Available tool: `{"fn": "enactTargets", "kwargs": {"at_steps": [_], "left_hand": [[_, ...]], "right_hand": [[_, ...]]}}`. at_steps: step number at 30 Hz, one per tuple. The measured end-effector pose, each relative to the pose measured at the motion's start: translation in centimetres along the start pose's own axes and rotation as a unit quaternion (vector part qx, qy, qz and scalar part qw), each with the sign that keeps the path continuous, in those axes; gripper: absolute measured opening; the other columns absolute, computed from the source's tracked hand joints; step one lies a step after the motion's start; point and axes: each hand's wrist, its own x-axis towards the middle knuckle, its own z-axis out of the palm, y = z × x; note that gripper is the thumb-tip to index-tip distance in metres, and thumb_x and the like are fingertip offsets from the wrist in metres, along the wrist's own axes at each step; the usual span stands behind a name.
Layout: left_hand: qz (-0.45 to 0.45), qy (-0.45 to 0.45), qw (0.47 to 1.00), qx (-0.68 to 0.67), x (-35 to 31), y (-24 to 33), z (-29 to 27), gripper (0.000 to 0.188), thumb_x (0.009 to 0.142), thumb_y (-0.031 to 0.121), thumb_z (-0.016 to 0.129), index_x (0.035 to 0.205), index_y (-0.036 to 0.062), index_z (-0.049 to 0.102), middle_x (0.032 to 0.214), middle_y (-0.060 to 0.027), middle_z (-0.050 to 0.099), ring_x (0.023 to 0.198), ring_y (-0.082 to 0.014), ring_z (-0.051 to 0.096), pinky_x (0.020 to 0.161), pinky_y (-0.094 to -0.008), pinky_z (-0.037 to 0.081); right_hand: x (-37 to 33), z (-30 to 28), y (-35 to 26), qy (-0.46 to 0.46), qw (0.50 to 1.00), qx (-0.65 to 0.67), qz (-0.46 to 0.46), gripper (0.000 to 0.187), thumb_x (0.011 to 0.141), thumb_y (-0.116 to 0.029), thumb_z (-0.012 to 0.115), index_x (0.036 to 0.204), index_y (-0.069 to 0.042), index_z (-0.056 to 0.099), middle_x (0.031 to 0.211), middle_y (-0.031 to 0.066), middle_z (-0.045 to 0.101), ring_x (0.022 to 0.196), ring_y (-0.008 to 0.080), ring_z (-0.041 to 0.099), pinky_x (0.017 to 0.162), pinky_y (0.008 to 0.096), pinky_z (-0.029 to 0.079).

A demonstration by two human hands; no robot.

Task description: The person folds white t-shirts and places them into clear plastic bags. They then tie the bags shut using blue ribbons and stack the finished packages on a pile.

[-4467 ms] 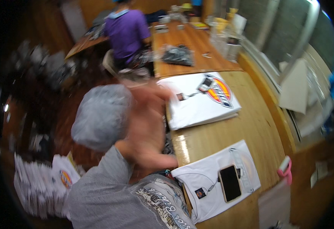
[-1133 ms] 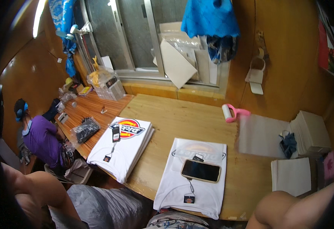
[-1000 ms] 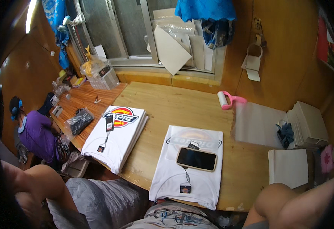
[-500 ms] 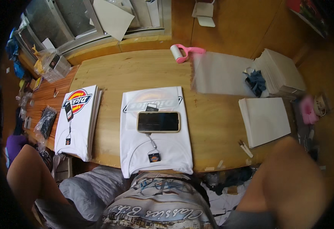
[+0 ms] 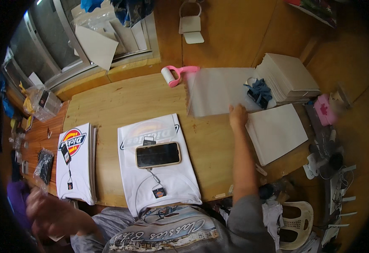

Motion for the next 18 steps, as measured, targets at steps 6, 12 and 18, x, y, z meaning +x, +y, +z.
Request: {"fn": "enactTargets", "kwargs": {"at_steps": [6, 12, 18], "left_hand": [[-0.281, -0.230, 0.931, 0.026, -10.4, -2.4, 2.4, 0.033, 0.075, 0.004, 0.046, 0.106, 0.0023, 0.037, 0.096, -0.0183, 0.046, 0.089, -0.0272, 0.046, 0.078, -0.0350, 0.035], [-0.382, -0.242, 0.892, -0.023, -11.6, -5.5, 5.1, 0.040, 0.067, -0.006, 0.052, 0.105, 0.0013, 0.041, 0.091, -0.0133, 0.053, 0.087, -0.0231, 0.050, 0.078, -0.0316, 0.037], [-0.509, -0.183, 0.797, -0.268, -8.3, -13.0, 12.0, 0.088, 0.060, 0.032, 0.070, 0.128, 0.0165, 0.016, 0.115, -0.0142, 0.041, 0.111, -0.0238, 0.037, 0.089, -0.0348, 0.030]], "right_hand": [[-1.7, 3.6, -1.7, 0.059, 0.991, -0.023, 0.114, 0.027, 0.069, -0.024, 0.062, 0.086, -0.004, 0.053, 0.090, 0.0104, 0.052, 0.086, 0.0246, 0.052, 0.071, 0.0354, 0.044], [-0.6, -6.0, -9.0, -0.113, 0.803, 0.525, -0.257, 0.014, 0.071, 0.004, 0.052, 0.084, -0.001, 0.050, 0.081, 0.0057, 0.052, 0.072, 0.0156, 0.054, 0.066, 0.0253, 0.043], [-6.1, -22.6, -18.1, -0.489, 0.554, 0.507, -0.442, 0.015, 0.074, 0.004, 0.050, 0.088, 0.000, 0.047, 0.078, 0.0085, 0.053, 0.064, 0.0141, 0.053, 0.059, 0.0247, 0.044]]}}
